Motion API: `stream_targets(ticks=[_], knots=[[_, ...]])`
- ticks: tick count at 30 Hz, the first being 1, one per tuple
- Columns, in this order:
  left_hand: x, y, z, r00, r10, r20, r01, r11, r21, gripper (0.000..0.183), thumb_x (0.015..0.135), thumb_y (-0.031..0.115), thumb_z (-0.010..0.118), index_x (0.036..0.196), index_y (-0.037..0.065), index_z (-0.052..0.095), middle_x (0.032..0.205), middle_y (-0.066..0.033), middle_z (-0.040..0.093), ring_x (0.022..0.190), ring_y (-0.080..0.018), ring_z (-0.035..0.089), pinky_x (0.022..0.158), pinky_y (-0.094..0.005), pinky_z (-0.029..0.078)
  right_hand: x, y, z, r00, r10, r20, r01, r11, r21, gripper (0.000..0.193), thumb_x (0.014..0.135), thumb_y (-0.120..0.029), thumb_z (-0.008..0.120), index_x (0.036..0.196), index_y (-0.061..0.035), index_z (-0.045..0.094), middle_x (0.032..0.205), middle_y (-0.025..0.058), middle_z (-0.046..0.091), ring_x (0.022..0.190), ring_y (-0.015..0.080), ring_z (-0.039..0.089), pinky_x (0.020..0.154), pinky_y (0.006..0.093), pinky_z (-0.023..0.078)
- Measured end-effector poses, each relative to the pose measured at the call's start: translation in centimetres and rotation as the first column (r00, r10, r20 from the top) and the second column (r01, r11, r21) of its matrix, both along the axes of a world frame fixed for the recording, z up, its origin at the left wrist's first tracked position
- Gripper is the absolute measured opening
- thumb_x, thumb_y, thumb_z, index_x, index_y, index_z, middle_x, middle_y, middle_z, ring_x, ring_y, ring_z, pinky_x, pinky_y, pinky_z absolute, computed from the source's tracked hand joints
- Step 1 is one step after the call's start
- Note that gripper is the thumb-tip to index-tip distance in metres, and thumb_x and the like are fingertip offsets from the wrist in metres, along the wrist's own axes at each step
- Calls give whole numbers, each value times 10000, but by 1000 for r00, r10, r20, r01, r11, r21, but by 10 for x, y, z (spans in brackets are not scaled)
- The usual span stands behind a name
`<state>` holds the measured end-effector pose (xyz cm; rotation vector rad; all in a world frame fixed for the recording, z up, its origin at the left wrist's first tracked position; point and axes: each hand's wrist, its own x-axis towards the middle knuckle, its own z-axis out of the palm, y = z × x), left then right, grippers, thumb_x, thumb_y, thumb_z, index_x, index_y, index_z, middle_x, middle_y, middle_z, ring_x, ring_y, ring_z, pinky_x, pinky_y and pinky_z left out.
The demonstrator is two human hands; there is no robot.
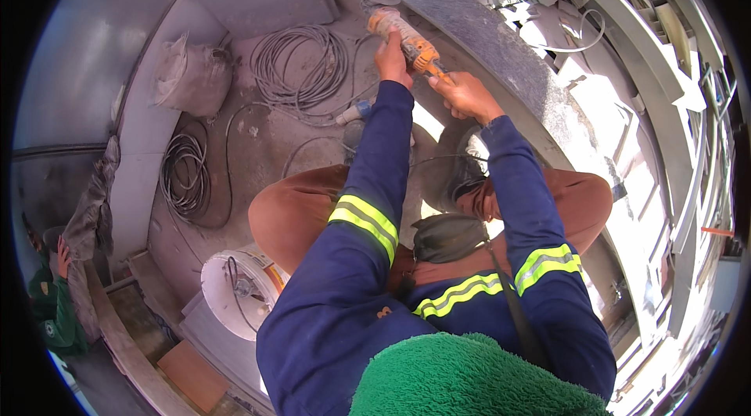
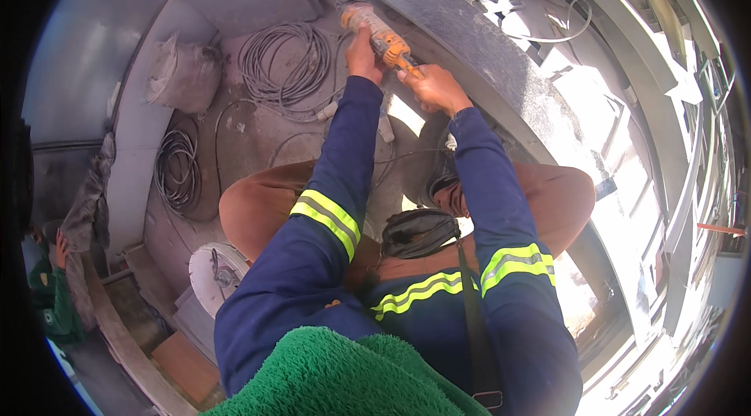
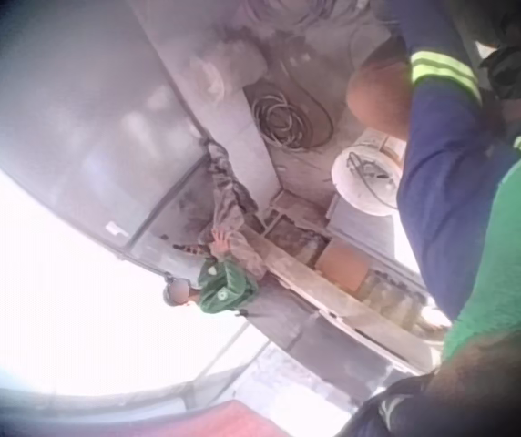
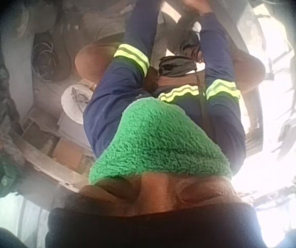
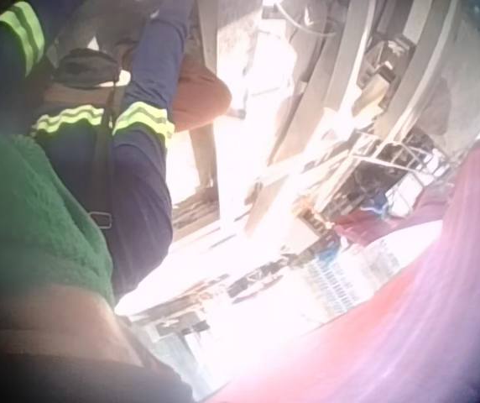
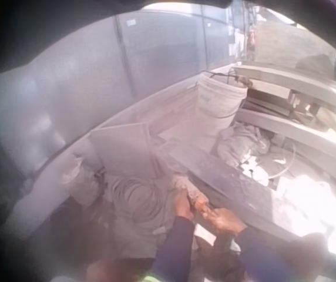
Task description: The person uses an angle grinder to smooth the edge of a curved stone structure. They hold the tool with both hands and move it along the surface, generating dust. The person briefly pauses to wipe the surface with a cloth before resuming grinding.
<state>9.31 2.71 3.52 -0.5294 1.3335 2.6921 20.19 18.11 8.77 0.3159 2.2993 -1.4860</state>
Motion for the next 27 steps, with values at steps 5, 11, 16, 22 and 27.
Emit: stream_targets(ticks=[5,11,16,22,27], knots=[[6,2,-1,1000,7,15,-8,1000,7,459,1058,397,680,1327,27,641,1114,-74,714,935,-206,740,753,-407,633,6,3,1,1000,24,-10,-23,999,24,583,991,-573,686,908,3,653,695,70,652,558,189,662,520,339,493],[16,6,-2,1000,21,12,-21,1000,-3,449,1045,420,693,1299,53,642,1095,-64,713,918,-197,736,721,-407,629,18,5,3,1000,13,-2,-13,999,36,578,1000,-568,671,928,5,646,693,61,645,549,185,652,515,341,488],[16,8,-4,1000,16,-6,-16,1000,12,447,1054,410,682,1295,36,642,1099,-74,714,931,-198,736,738,-411,628,19,6,4,1000,2,19,-2,1000,17,573,1002,-563,669,933,6,645,700,61,645,541,183,643,505,345,483],[-3,3,-11,999,20,-41,-18,999,43,453,1066,390,666,1298,2,642,1102,-89,715,929,-210,743,770,-408,630,2,2,1,999,32,32,-32,999,23,604,1015,-586,649,1028,17,652,748,65,644,543,156,629,479,311,466],[-20,-1,-12,1000,22,-16,-21,999,29,457,1058,388,673,1292,-4,646,1089,-97,716,909,-217,749,751,-412,631,-17,-2,1,999,27,40,-28,1000,8,585,1010,-578,655,1032,7,659,751,65,646,554,163,639,483,319,469]])
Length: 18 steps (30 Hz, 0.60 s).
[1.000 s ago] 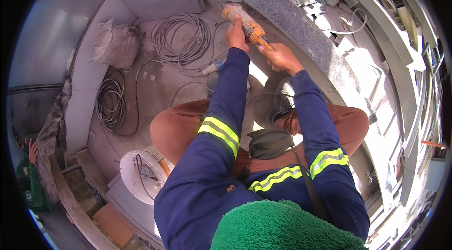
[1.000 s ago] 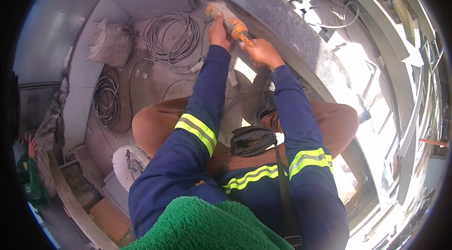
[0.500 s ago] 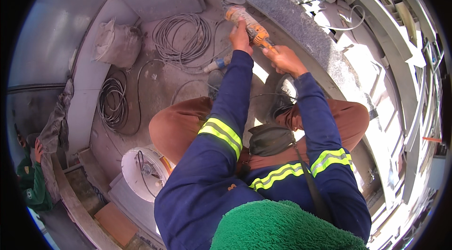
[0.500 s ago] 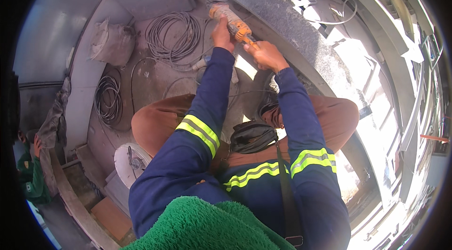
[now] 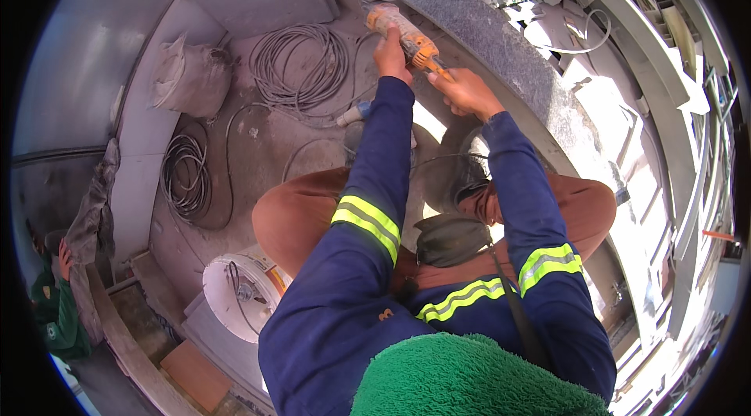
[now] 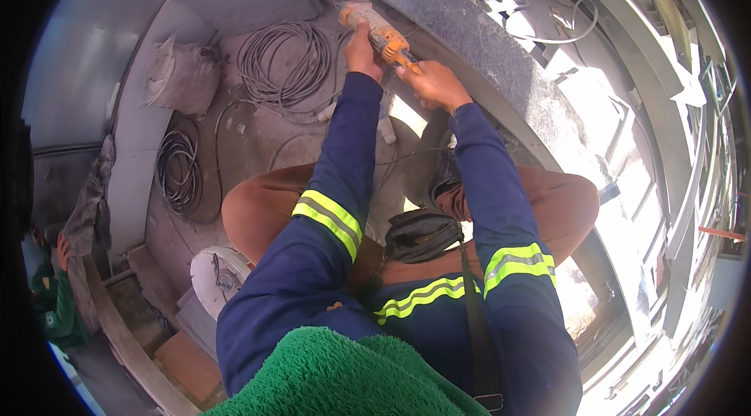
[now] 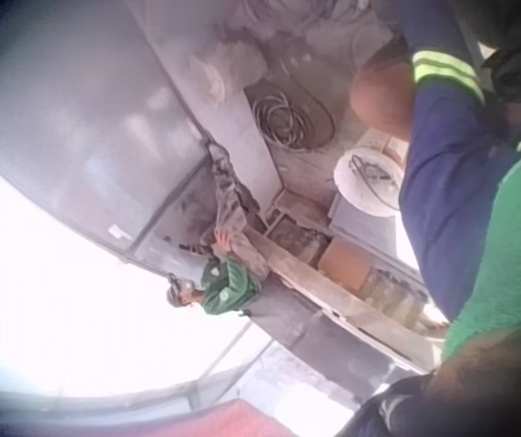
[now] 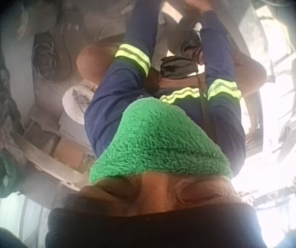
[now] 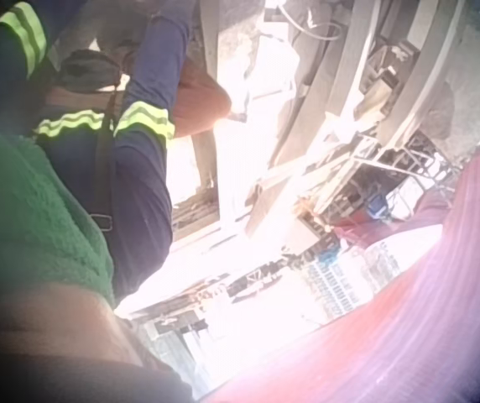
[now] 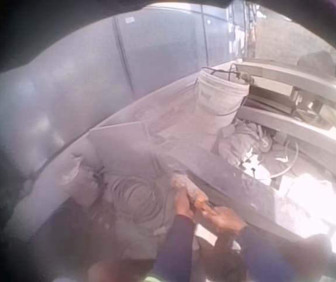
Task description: The person uses an angle grinder to smooth the edge of a curved stone structure. They hold the tool with both hands and move it along the surface, generating dust. The person briefly pauses to wipe the surface with a cloth before resuming grinding.
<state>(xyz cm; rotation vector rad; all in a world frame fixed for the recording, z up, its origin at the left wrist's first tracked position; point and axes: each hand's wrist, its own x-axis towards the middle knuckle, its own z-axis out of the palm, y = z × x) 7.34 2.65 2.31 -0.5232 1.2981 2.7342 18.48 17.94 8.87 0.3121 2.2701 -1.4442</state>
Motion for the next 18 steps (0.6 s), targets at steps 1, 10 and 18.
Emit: stream_targets(ticks=[1,10,18], knots=[[-4,-1,1,1000,-7,7,7,1000,-10,456,1055,388,678,1287,-3,647,1085,-98,716,905,-218,749,745,-415,632,-4,-1,0,1000,-2,11,2,1000,9,582,1009,-577,656,1032,5,661,752,64,647,555,164,640,483,319,470],[-19,-1,-2,999,12,47,-11,999,-34,440,1047,374,696,1276,-1,663,1104,-101,725,905,-221,748,744,-420,628,-16,-5,0,1000,-28,-7,28,1000,5,562,998,-545,686,945,14,667,726,72,669,569,179,672,509,333,507],[2,1,0,1000,10,-2,-10,999,-53,462,1056,354,691,1342,-9,655,1134,-89,723,970,-212,734,814,-405,614,4,3,-4,1000,1,-29,-1,1000,9,585,1005,-573,669,976,11,657,742,75,659,559,174,654,491,326,481]])
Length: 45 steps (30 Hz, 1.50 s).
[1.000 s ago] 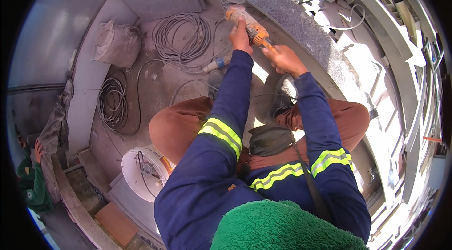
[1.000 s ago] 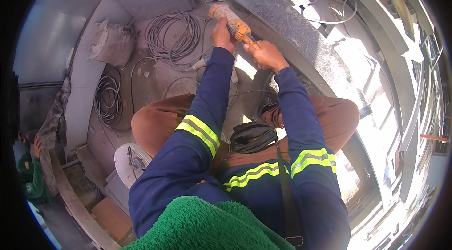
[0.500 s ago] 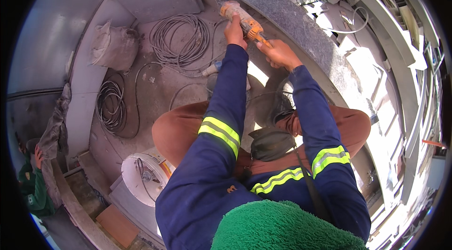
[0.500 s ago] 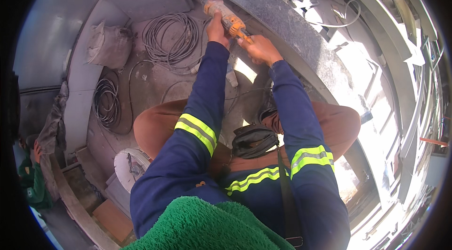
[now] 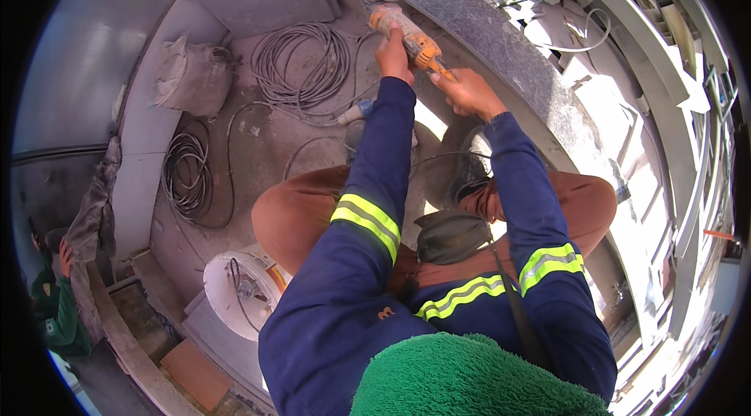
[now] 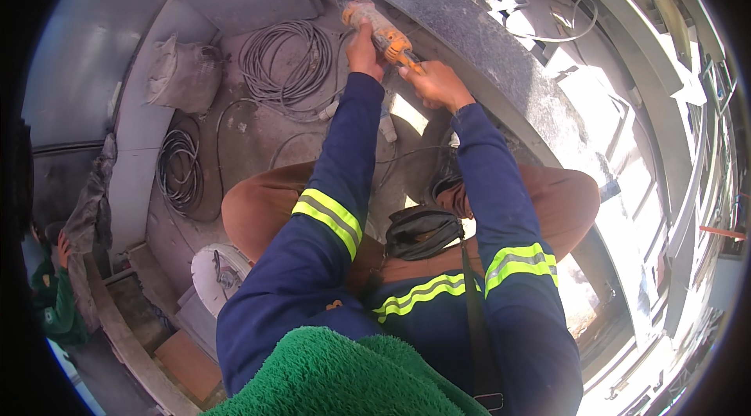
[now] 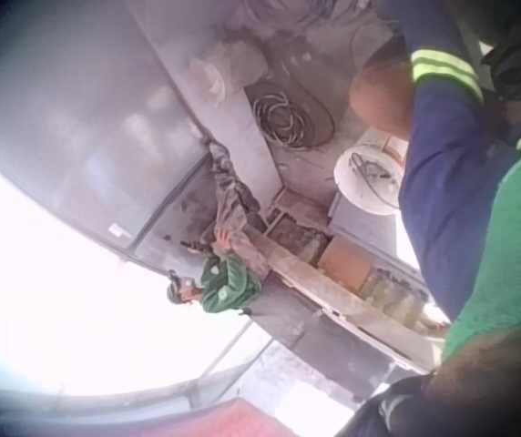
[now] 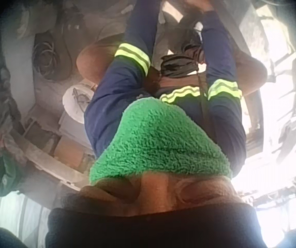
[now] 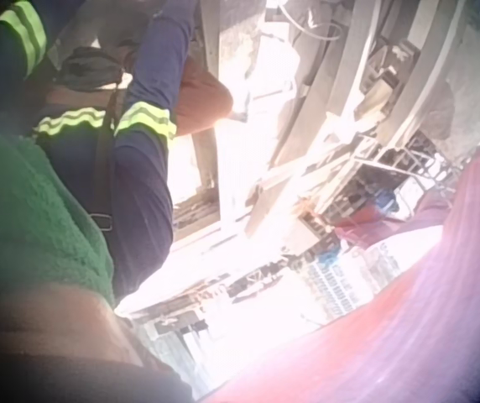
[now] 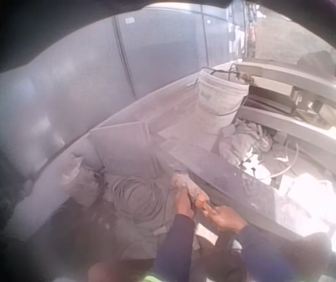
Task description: The person uses an angle grinder to smooth the edge of a curved stone structure. They hold the tool with both hands and move it along the surface, generating dust. The person briefly pauses to wipe the surface with a cloth before resuming grinding.
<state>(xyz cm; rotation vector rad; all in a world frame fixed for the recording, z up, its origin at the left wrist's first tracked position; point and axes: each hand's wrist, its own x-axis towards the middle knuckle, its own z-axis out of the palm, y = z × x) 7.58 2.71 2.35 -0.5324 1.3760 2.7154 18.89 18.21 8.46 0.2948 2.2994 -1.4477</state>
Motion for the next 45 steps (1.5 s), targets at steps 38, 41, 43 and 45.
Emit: stream_targets(ticks=[38,41,43,45], knots=[[-7,-4,7,993,-62,102,66,997,-40,495,1036,425,680,1343,39,637,1131,-96,709,965,-247,744,729,-485,639,-8,-5,6,999,-31,20,31,999,-13,549,992,-545,679,902,-4,659,735,76,672,584,189,676,522,344,508],[-12,-4,5,993,-58,107,62,997,-39,490,1035,418,683,1350,45,643,1145,-89,709,974,-238,738,733,-474,637,-11,-7,7,999,-40,25,40,999,3,544,995,-535,680,912,3,663,743,79,675,580,187,672,520,342,506],[-12,-3,5,995,-54,81,57,998,-35,492,1036,419,684,1353,45,646,1150,-85,708,974,-232,736,738,-465,635,-11,-7,6,999,-40,25,40,999,5,544,997,-531,679,917,7,665,743,81,676,575,186,670,518,341,504],[-10,-2,7,996,-49,81,52,998,-45,488,1038,419,684,1344,41,650,1147,-83,709,971,-228,735,741,-459,634,-10,-5,4,999,-16,31,16,1000,0,575,1005,-562,662,990,13,667,756,74,665,573,174,662,499,322,489]])
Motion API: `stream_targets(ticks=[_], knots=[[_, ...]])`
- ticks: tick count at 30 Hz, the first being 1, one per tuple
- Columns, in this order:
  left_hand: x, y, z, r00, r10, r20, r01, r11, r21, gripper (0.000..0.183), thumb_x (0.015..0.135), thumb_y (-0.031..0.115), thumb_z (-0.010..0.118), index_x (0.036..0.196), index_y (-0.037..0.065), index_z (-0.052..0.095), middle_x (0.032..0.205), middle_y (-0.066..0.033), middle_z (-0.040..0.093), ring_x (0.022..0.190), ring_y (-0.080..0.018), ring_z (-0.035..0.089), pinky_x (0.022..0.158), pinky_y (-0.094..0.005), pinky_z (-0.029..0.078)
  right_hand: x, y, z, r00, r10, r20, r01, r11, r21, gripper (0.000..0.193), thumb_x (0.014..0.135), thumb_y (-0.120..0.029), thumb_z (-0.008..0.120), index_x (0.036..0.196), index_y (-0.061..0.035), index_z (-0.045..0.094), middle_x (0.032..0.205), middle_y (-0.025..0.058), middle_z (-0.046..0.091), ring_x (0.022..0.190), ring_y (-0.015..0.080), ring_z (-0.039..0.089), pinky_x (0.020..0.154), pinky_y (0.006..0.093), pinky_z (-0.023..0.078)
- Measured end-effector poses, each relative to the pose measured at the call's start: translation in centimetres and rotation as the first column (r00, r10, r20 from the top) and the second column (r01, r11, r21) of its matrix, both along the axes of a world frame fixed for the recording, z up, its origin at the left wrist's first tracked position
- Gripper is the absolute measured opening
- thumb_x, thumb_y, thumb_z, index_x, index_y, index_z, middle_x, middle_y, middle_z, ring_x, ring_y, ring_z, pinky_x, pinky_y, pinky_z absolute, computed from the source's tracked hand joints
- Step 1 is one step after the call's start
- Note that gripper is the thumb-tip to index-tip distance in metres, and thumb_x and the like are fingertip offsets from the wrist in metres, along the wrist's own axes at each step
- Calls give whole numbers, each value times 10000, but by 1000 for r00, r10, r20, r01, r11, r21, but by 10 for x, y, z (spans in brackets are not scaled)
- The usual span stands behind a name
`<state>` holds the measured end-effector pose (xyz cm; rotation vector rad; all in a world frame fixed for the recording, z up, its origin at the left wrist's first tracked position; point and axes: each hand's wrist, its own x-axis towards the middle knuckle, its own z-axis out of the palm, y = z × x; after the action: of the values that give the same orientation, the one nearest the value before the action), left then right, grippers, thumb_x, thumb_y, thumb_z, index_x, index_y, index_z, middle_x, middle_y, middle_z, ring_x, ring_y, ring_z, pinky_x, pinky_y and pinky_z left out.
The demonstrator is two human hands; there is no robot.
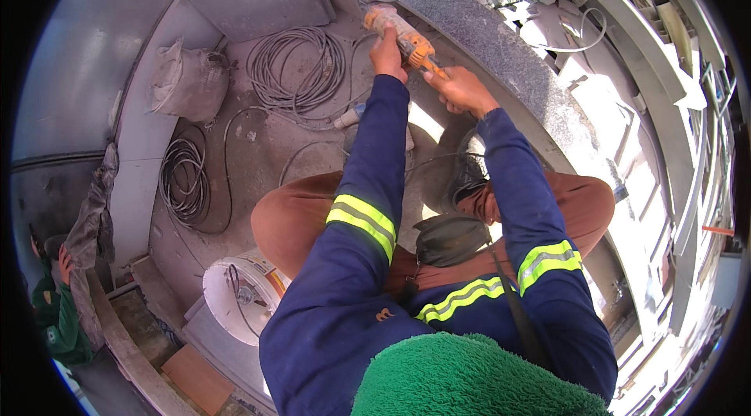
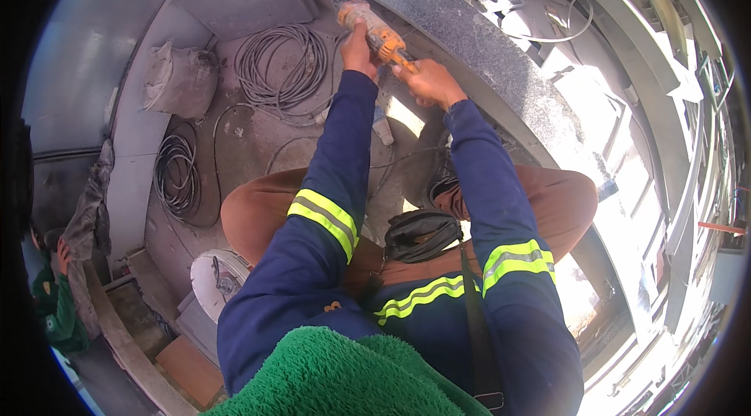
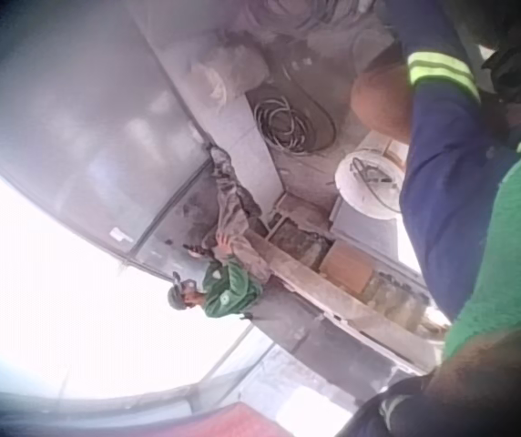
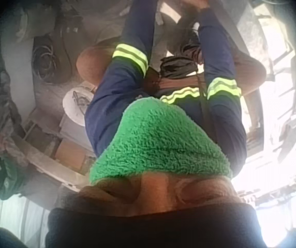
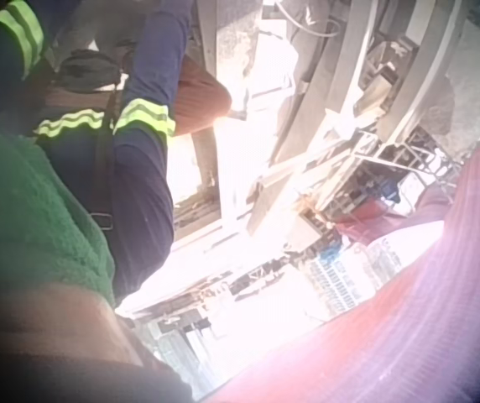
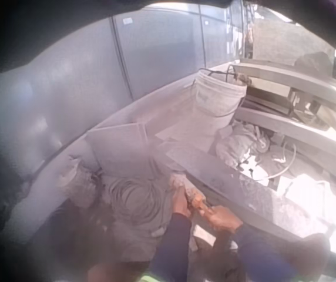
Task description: The person uses an angle grinder to smooth the edge of a curved stone structure. They hold the tool with both hands and move it along the surface, generating dust. The person briefly pauses to wipe the surface with a cloth before resuming grinding.
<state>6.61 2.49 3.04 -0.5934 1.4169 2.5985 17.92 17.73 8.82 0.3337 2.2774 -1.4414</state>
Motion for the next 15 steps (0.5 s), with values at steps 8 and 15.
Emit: stream_targets(ticks=[8,15], knots=[[32,4,10,1000,0,-5,0,1000,-7,444,1053,412,668,1268,23,659,1104,-89,719,937,-230,746,713,-452,639,25,9,-5,999,13,-33,-13,1000,-7,608,1000,-584,667,997,24,672,747,74,661,549,172,649,479,318,479],[44,10,6,1000,9,-26,-8,1000,22,475,1045,420,680,1300,22,640,1106,-100,722,927,-236,751,688,-451,636,43,12,1,999,-8,-44,9,1000,14,566,996,-561,673,868,-10,655,673,62,644,536,182,646,500,334,481]])
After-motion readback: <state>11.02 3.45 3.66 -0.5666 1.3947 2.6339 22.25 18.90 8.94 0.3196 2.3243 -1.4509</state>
